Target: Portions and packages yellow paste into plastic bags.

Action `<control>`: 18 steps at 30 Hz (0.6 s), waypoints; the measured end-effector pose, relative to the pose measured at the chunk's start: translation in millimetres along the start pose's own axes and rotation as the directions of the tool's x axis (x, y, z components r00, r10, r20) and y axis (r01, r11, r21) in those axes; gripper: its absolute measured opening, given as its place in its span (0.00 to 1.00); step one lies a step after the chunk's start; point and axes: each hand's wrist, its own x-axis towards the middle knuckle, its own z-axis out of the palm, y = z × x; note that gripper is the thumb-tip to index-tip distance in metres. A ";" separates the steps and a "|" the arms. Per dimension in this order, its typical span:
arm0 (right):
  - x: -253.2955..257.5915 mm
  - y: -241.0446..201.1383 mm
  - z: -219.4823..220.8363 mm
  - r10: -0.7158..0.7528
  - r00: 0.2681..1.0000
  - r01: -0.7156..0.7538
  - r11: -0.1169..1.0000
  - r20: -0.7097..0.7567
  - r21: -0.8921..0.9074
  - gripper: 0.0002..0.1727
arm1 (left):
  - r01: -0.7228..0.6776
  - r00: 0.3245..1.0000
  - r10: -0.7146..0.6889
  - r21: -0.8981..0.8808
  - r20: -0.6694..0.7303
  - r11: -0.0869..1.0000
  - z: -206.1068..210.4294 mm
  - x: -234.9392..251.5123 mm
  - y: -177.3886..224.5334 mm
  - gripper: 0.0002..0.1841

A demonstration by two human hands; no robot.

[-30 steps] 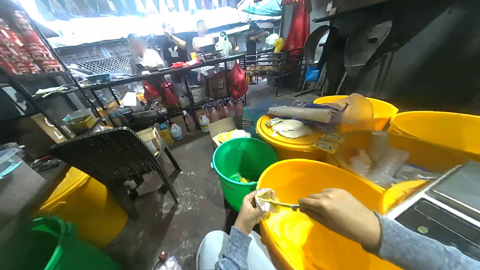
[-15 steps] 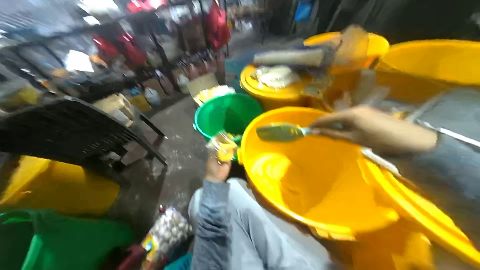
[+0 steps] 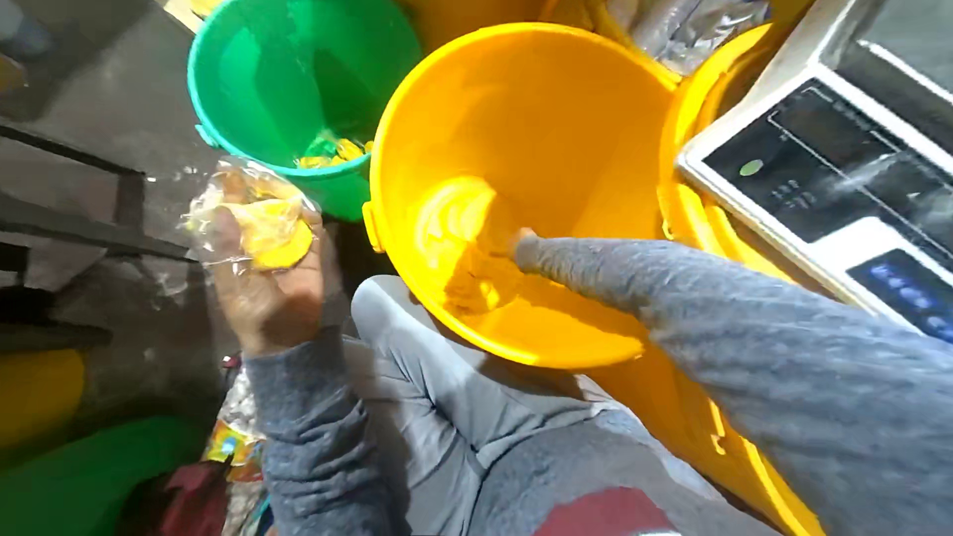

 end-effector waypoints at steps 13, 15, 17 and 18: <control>55.8 41.7 24.0 -0.101 0.994 0.098 0.993 0.049 0.063 0.17 | -0.018 0.970 0.027 -0.038 0.242 0.999 -22.6 5.0 -13.9 0.27; 38.7 17.1 19.4 -0.153 0.974 0.137 0.986 0.167 0.099 0.24 | -0.003 0.970 0.014 -0.047 0.244 0.999 -24.0 3.7 -15.8 0.29; 58.1 10.3 40.6 -0.259 0.961 0.246 0.960 0.094 0.134 0.28 | -0.011 0.964 0.026 -0.056 0.266 0.998 -25.5 4.7 -15.8 0.30; 72.5 20.9 68.3 -0.378 0.915 0.395 0.911 -0.145 0.121 0.30 | -0.007 0.954 0.024 -0.058 0.298 0.998 -26.2 6.2 -13.2 0.31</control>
